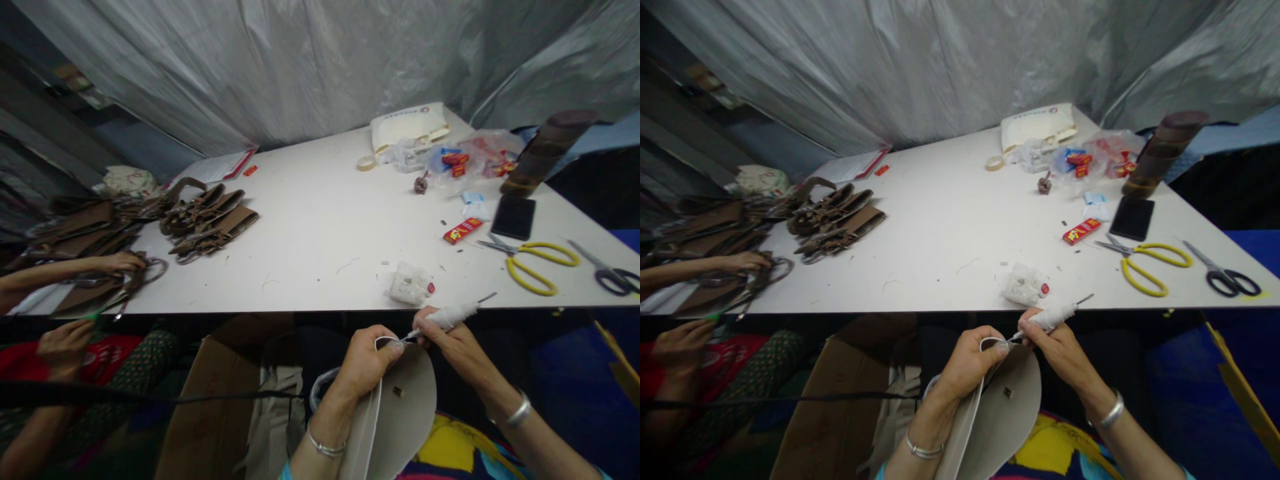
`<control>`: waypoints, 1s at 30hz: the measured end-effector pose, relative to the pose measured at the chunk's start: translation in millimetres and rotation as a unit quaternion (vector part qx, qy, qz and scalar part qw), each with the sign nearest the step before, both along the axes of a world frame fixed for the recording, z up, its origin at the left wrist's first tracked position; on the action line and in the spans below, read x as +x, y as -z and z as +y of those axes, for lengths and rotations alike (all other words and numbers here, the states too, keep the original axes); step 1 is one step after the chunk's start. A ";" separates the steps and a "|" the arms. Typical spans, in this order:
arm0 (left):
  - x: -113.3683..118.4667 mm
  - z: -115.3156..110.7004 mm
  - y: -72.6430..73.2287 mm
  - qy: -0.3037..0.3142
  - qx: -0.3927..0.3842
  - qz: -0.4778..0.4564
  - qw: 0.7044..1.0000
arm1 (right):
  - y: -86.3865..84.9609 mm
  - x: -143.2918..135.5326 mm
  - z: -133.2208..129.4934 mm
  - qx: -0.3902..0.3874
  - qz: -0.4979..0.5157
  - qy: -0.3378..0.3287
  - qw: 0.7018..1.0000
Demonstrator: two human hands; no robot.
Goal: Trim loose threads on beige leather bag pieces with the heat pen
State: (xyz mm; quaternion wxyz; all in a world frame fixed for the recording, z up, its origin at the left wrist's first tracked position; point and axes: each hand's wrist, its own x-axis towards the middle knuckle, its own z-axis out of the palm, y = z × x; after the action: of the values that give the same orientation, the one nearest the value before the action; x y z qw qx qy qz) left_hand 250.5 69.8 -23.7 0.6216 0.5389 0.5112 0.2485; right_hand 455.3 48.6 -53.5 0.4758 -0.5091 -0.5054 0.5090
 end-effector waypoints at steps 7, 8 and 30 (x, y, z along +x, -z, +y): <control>3.2 -1.1 3.7 -0.025 -0.051 -0.035 0.998 | -16.3 1.3 9.1 0.027 -0.068 -0.051 0.996; 3.9 -2.0 6.1 -0.024 -0.059 -0.044 0.997 | -19.7 1.0 11.8 0.021 -0.071 -0.067 0.995; -12.3 22.2 6.8 -0.060 0.047 0.028 0.997 | 0.6 16.4 23.6 0.121 -0.145 0.252 0.949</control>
State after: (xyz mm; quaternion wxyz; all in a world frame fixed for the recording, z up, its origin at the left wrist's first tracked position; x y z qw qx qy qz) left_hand 238.3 91.9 -30.5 0.5650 0.5425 0.5479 0.2936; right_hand 471.7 72.2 -54.0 0.5680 -0.6271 -0.4819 0.2278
